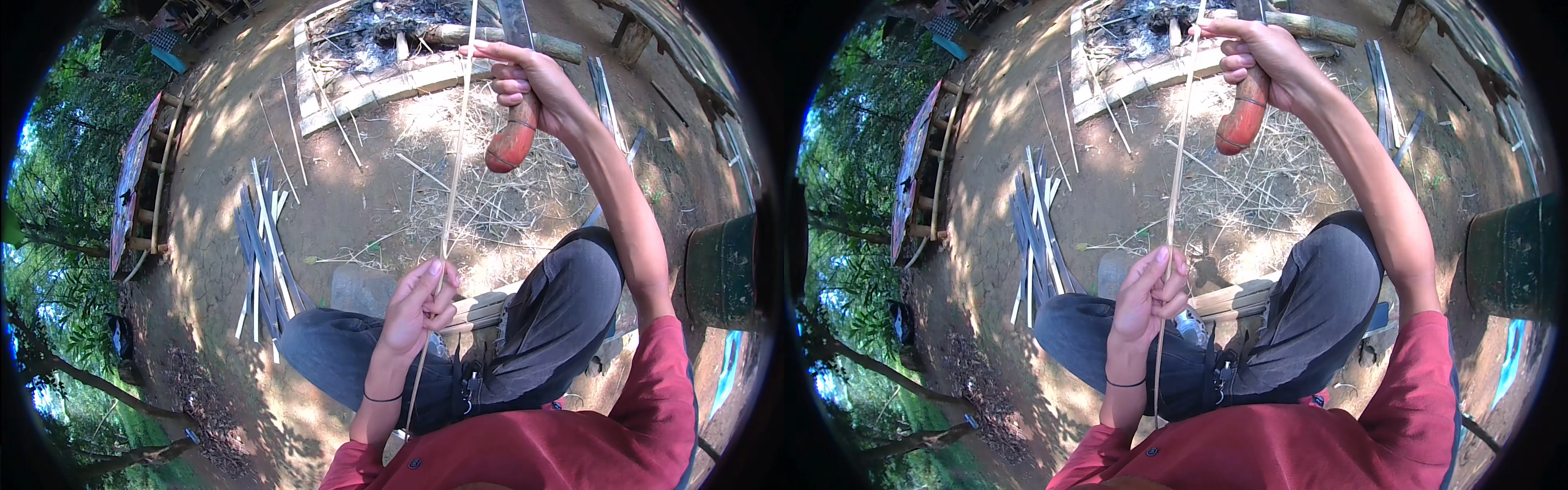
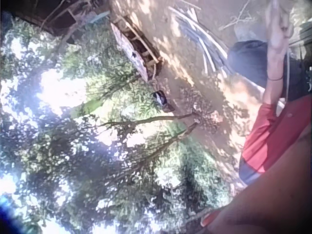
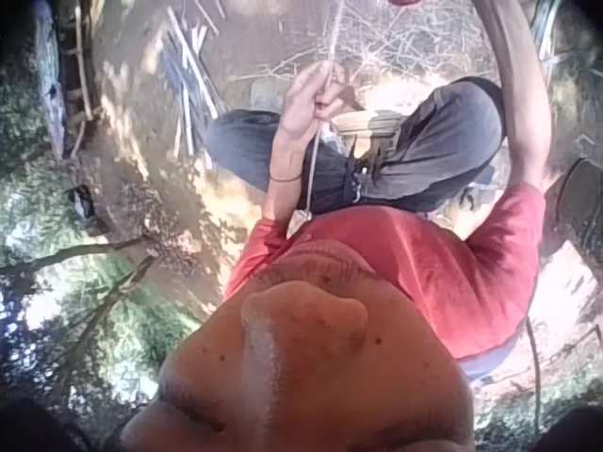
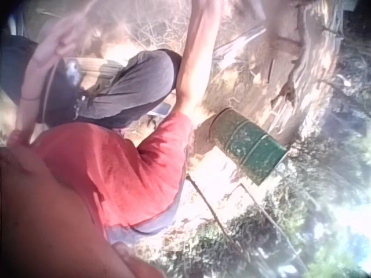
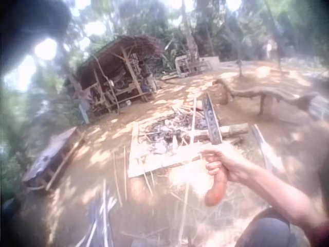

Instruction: The person shaves a wooden strip with a machete, repeatedly drawing the blade along the length of the wood to smooth it or remove thin layers.

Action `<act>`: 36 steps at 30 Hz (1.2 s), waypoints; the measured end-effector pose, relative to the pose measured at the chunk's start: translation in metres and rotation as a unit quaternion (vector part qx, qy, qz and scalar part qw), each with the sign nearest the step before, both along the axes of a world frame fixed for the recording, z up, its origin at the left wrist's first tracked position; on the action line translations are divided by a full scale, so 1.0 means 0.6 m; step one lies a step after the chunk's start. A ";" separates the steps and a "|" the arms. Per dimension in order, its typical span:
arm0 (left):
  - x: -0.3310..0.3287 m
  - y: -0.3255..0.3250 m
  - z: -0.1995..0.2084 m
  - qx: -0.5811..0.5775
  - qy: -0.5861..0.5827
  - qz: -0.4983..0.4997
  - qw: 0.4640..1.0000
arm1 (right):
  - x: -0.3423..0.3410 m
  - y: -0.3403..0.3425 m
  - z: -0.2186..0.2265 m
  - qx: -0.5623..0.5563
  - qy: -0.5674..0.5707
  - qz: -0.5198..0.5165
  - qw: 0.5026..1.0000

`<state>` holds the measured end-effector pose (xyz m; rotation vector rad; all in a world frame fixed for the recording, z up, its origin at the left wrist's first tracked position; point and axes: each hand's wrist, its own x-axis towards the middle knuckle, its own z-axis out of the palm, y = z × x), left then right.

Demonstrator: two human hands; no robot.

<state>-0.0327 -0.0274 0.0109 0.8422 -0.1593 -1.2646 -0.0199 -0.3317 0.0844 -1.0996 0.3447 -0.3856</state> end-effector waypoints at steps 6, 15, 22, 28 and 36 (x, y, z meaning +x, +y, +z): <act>0.054 -0.007 0.046 -0.011 -0.082 0.098 0.992 | -0.021 0.045 0.019 -0.036 0.125 0.044 0.991; 0.096 -0.036 0.080 -0.010 -0.137 0.110 0.984 | -0.026 0.147 -0.002 -0.335 0.151 0.126 0.921; 0.069 -0.047 0.077 -0.012 -0.181 0.085 0.980 | -0.017 0.172 0.004 -0.175 0.147 0.130 0.965; 0.066 -0.049 0.054 -0.013 -0.175 0.094 0.980 | -0.016 0.159 -0.006 -0.088 0.143 0.154 0.974; 0.058 -0.049 0.061 0.005 -0.175 0.082 0.981 | -0.017 0.159 0.000 -0.080 0.113 0.154 0.978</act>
